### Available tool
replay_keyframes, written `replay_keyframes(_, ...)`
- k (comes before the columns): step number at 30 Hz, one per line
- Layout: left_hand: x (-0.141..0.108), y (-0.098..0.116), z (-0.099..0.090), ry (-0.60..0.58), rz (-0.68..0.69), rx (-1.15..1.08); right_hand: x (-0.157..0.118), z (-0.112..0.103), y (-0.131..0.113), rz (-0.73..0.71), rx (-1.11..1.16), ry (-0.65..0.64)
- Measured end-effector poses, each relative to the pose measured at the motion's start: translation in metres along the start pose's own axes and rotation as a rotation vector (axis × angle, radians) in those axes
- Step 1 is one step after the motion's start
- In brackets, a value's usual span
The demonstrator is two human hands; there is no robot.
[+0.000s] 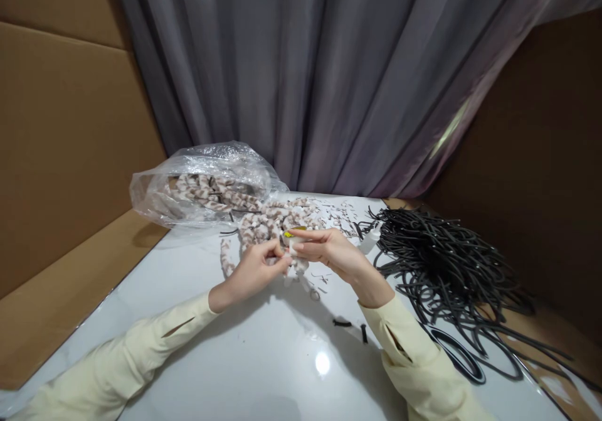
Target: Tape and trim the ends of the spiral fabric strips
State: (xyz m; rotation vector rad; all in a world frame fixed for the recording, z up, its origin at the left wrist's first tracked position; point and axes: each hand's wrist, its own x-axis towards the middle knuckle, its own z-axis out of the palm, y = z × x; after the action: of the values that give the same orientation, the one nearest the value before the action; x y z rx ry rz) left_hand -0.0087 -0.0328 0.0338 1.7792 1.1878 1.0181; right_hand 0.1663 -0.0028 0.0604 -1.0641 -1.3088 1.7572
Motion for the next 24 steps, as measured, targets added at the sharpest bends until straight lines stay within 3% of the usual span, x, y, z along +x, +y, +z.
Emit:
replay_keyframes(5,0.003,0.006,-0.004,-0.094,-0.184,-0.229,-0.004,0.006,-0.003,-0.164,-0.147,0.019)
replay_keyframes(9,0.003,0.016,-0.012,-0.184,-0.209,-0.276,-0.006,0.005,-0.004,-0.253,-0.220,0.044)
replay_keyframes(12,0.003,0.023,-0.016,-0.154,-0.199,-0.267,-0.009,0.007,-0.006,-0.320,-0.332,0.069)
replay_keyframes(14,0.003,0.025,-0.017,-0.111,-0.194,-0.261,-0.013,0.011,-0.007,-0.402,-0.502,0.102)
replay_keyframes(18,0.005,0.021,-0.017,-0.008,-0.165,-0.211,-0.027,0.017,-0.009,-0.627,-1.053,0.169)
replay_keyframes(24,0.006,0.007,-0.018,0.136,-0.005,0.012,-0.049,0.027,-0.014,-0.721,-1.717,0.189)
